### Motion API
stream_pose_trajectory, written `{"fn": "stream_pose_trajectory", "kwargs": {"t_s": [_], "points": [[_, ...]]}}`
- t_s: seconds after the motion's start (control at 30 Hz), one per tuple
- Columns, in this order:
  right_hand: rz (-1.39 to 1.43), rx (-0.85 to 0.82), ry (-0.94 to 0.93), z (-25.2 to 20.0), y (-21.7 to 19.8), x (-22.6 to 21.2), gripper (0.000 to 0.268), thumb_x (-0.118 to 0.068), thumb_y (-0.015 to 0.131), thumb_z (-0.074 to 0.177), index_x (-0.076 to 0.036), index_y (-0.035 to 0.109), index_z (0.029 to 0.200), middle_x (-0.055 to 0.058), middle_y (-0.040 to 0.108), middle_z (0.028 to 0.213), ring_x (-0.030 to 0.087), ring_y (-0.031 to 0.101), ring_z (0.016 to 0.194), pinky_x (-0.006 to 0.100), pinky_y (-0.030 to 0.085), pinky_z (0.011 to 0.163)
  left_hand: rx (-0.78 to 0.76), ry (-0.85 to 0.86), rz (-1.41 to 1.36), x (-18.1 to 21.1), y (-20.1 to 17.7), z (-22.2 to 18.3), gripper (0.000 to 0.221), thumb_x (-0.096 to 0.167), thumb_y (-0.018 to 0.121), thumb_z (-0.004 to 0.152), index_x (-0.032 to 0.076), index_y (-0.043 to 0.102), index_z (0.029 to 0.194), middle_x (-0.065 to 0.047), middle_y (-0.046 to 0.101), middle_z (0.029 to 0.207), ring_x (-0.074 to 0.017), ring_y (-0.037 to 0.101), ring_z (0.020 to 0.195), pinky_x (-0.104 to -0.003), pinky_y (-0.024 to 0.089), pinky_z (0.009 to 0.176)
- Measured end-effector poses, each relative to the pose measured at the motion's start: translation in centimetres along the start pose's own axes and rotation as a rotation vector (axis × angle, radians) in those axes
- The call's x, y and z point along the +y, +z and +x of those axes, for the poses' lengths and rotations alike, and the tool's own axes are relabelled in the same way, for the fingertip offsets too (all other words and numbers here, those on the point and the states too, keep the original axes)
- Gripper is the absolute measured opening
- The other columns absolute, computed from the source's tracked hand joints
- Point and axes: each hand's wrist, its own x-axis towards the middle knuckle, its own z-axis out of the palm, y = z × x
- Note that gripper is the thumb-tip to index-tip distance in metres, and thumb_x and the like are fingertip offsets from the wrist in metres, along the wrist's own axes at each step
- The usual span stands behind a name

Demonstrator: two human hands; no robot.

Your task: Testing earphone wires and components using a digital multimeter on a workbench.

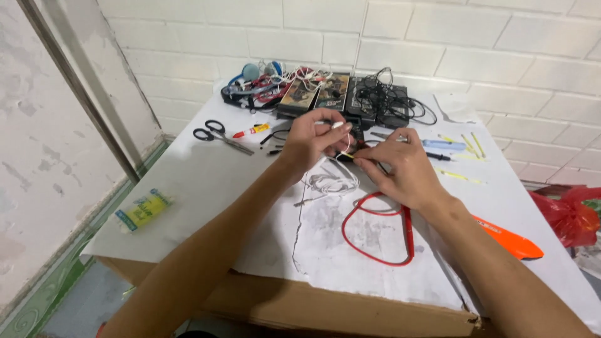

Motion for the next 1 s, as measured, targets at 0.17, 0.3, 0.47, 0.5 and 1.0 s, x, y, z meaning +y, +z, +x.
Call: {"fn": "stream_pose_trajectory", "kwargs": {"t_s": [0.17, 0.3, 0.47, 0.5, 1.0], "points": [[0.027, -0.049, 0.056, 0.0, -0.3, -0.7, 0.011, -0.01, 0.075, 0.092, -0.008, 0.08, 0.1, 0.011, 0.078, 0.084, 0.025, 0.075, 0.083, 0.046, 0.04, 0.103, 0.002, 0.009, -0.015, 1.3, 0.5, -0.9, 0.034, 0.021, 0.079, 0.091, 0.003, 0.059, 0.112, -0.018, 0.076, 0.087, -0.0196, 0.077, 0.075, -0.02, 0.057, 0.058], [0.019, -0.038, 0.074, 0.0, -0.3, -0.5, 0.011, -0.012, 0.074, 0.093, -0.007, 0.08, 0.101, 0.012, 0.078, 0.083, 0.024, 0.075, 0.082, 0.046, 0.039, 0.103, -0.012, 0.029, -0.056, 1.2, 0.5, -0.5, 0.036, 0.02, 0.078, 0.091, 0.001, 0.058, 0.114, -0.021, 0.075, 0.088, -0.0267, 0.078, 0.08, -0.025, 0.062, 0.062], [-0.05, 0.106, -0.004, 0.2, -0.1, 0.2, 0.004, -0.014, 0.076, 0.092, -0.011, 0.077, 0.095, 0.005, 0.074, 0.076, 0.021, 0.073, 0.077, 0.042, 0.04, 0.102, -0.076, 0.092, -0.045, 1.8, 1.0, -0.1, 0.029, 0.016, 0.072, 0.097, 0.0, 0.055, 0.115, -0.022, 0.073, 0.089, -0.0307, 0.077, 0.085, -0.032, 0.064, 0.07], [-0.054, 0.119, -0.009, 0.2, -0.2, 0.2, 0.003, -0.015, 0.076, 0.092, -0.012, 0.077, 0.094, 0.004, 0.074, 0.075, 0.021, 0.073, 0.076, 0.042, 0.04, 0.101, -0.111, 0.136, -0.036, 1.9, 1.1, 0.1, 0.026, 0.014, 0.069, 0.099, -0.001, 0.055, 0.114, -0.026, 0.073, 0.089, -0.0354, 0.076, 0.088, -0.038, 0.064, 0.074], [-0.008, 0.102, 0.108, 0.5, -0.6, -0.2, 0.009, -0.015, 0.075, 0.089, -0.012, 0.081, 0.095, 0.008, 0.077, 0.073, 0.02, 0.074, 0.073, 0.045, 0.039, 0.103, -0.103, 0.238, -0.097, 4.5, 1.0, -0.6, 0.024, 0.015, 0.064, 0.102, 0.001, 0.05, 0.115, -0.027, 0.072, 0.09, -0.0321, 0.074, 0.089, -0.046, 0.059, 0.091]]}}
